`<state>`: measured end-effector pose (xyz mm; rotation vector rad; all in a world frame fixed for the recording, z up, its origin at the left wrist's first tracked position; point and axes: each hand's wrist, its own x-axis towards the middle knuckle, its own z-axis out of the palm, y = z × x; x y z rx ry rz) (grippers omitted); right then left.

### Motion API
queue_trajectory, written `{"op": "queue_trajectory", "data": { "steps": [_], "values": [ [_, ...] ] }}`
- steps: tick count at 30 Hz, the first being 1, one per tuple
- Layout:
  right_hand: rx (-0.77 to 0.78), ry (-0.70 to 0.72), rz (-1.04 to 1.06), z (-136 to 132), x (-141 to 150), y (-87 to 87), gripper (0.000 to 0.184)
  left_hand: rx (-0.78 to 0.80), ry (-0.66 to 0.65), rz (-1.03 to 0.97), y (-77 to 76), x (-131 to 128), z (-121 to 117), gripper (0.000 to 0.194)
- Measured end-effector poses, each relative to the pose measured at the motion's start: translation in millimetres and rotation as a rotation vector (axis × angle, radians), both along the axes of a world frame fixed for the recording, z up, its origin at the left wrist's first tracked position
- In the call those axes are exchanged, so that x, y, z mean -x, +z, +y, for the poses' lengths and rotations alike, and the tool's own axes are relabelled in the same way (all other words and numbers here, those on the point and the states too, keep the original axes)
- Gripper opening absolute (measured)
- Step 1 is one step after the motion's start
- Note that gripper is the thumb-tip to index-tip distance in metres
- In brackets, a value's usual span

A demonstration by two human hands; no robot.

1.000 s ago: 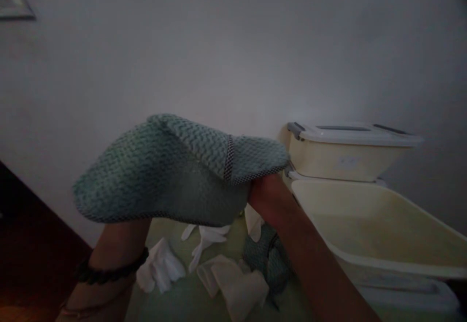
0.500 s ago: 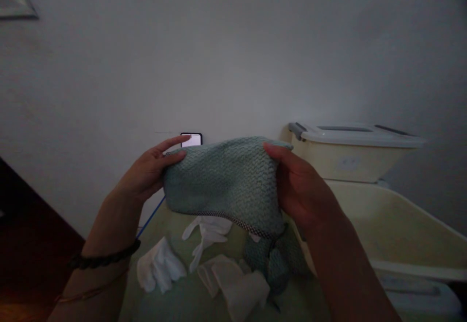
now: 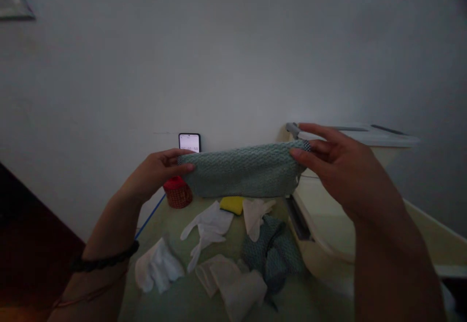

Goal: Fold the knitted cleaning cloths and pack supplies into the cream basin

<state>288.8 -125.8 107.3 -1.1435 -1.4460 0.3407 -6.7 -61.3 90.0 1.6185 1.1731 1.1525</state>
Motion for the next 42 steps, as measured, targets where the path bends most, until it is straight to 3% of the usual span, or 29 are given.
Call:
{"op": "queue_trajectory", "data": {
  "steps": [5,11,16,18,23,27,32,35,37,42],
  "values": [
    [0.095,-0.086,-0.406,-1,-2,-1.9,0.025,-0.156,0.116,0.142,0.9,-2,0,0.017],
    [0.201,-0.063,-0.743,-3,3,-8.4,0.020,-0.150,0.057,-0.029,8.0,-6,-15,0.018],
    [0.174,0.252,-0.616,-12,32,-5.1,0.033,-0.227,-0.064,0.175,18.4,-38,-39,0.020],
    [0.145,0.318,-0.536,-15,46,-3.0,0.035,-0.244,-0.142,0.241,19.6,-49,-46,0.019],
    [0.162,0.470,-0.487,-15,59,-1.3,0.014,-0.167,-0.284,0.202,17.7,-54,-51,0.023],
    [0.214,0.426,-0.541,-13,44,0.0,0.010,-0.096,-0.398,0.030,14.5,-41,-42,0.033],
    [0.287,0.339,-0.629,-16,30,1.5,0.016,-0.248,-0.410,-0.009,13.1,-36,-38,0.025],
    [0.198,0.395,-0.495,-17,33,2.7,0.025,-0.376,-0.389,0.076,14.0,-44,-44,0.014],
    [0.110,0.425,-0.426,-17,38,3.9,0.022,-0.426,-0.359,0.136,14.5,-48,-48,0.011],
    [-0.032,0.318,-0.418,-16,41,4.4,0.012,-0.425,-0.342,0.218,15.8,-46,-48,0.012]
  ]
}}
